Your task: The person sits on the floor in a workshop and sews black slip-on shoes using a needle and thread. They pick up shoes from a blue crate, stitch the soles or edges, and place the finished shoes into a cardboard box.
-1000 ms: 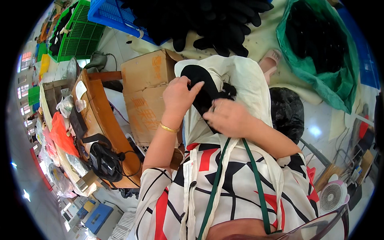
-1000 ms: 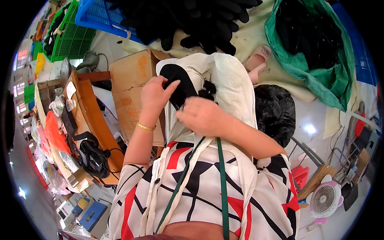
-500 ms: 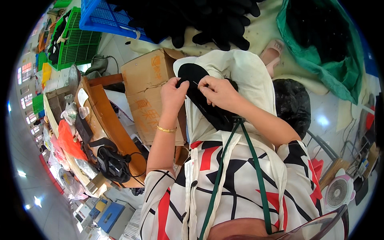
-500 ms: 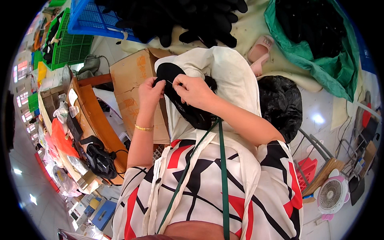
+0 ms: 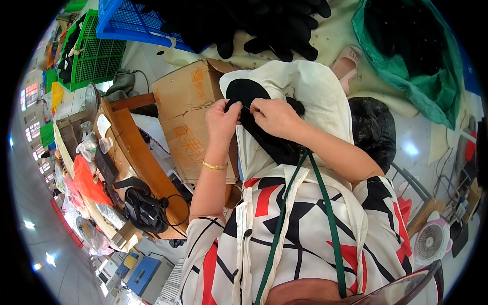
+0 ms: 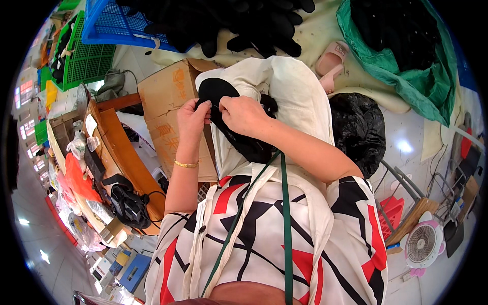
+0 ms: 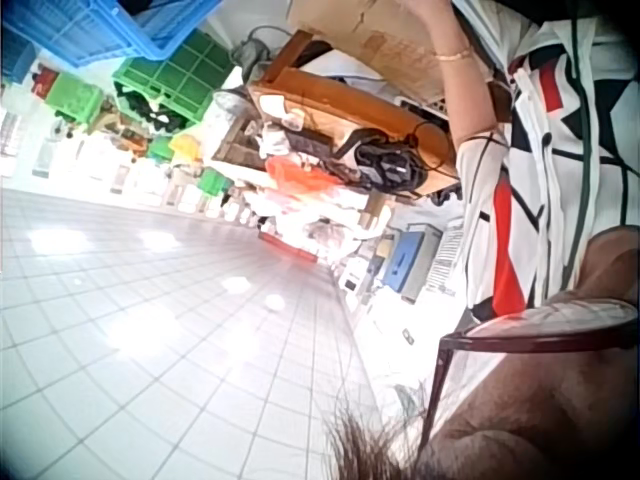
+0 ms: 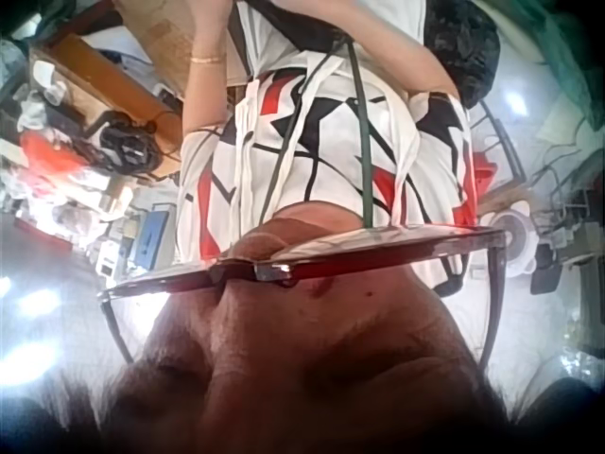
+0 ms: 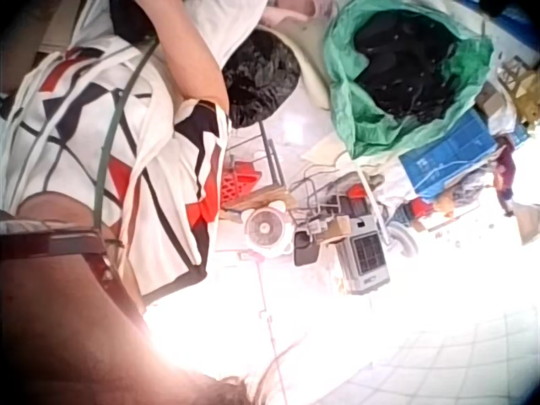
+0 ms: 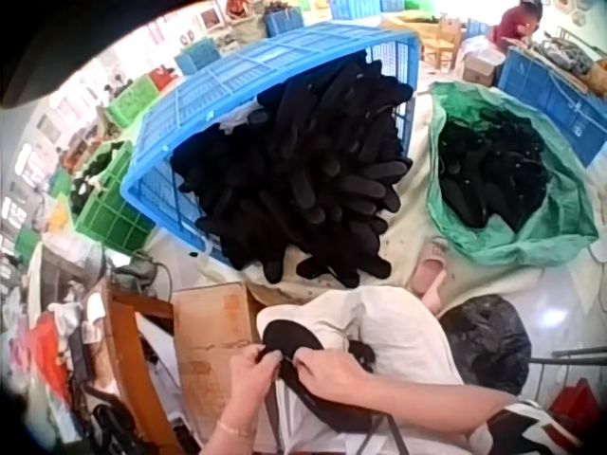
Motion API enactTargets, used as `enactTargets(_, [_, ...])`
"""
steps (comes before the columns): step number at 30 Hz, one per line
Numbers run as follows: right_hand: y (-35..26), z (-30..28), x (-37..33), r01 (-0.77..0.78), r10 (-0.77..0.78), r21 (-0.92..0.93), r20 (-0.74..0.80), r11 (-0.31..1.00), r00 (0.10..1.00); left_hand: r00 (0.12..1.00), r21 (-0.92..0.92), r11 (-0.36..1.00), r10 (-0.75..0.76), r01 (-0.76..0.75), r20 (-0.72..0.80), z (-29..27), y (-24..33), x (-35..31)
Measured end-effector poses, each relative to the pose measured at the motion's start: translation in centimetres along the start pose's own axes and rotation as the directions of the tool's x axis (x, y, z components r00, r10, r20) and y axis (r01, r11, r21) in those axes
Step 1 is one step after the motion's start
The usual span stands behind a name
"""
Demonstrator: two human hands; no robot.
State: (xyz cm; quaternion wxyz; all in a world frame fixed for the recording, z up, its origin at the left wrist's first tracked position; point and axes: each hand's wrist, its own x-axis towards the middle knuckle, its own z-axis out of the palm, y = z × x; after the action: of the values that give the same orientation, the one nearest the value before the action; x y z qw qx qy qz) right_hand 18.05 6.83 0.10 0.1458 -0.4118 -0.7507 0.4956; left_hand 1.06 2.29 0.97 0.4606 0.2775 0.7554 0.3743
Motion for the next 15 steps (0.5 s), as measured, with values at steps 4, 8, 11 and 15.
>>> enactTargets(4, [0.0,0.4,0.1,0.019,-0.019,-0.053,0.008,0.998,1.000,1.000,0.006,1.000,0.002,-0.002,0.004,-0.1,-0.1,0.0])
enactTargets(8, [-0.5,1.0,0.2,0.016,-0.011,-0.187,0.028,0.982,1.000,0.999,-0.004,0.999,-0.042,0.042,0.016,-0.2,0.2,0.0])
enactTargets(11, [-1.1,1.5,-0.5,0.046,-0.039,-0.331,0.028,0.942,0.999,0.988,-0.075,0.989,-0.122,0.129,0.093,-0.6,0.5,0.3])
enactTargets(15, [-0.5,2.8,-0.9,0.143,-0.187,-0.409,-0.070,0.901,0.980,0.961,-0.114,0.971,-0.184,0.210,0.206,-1.5,0.7,0.9])
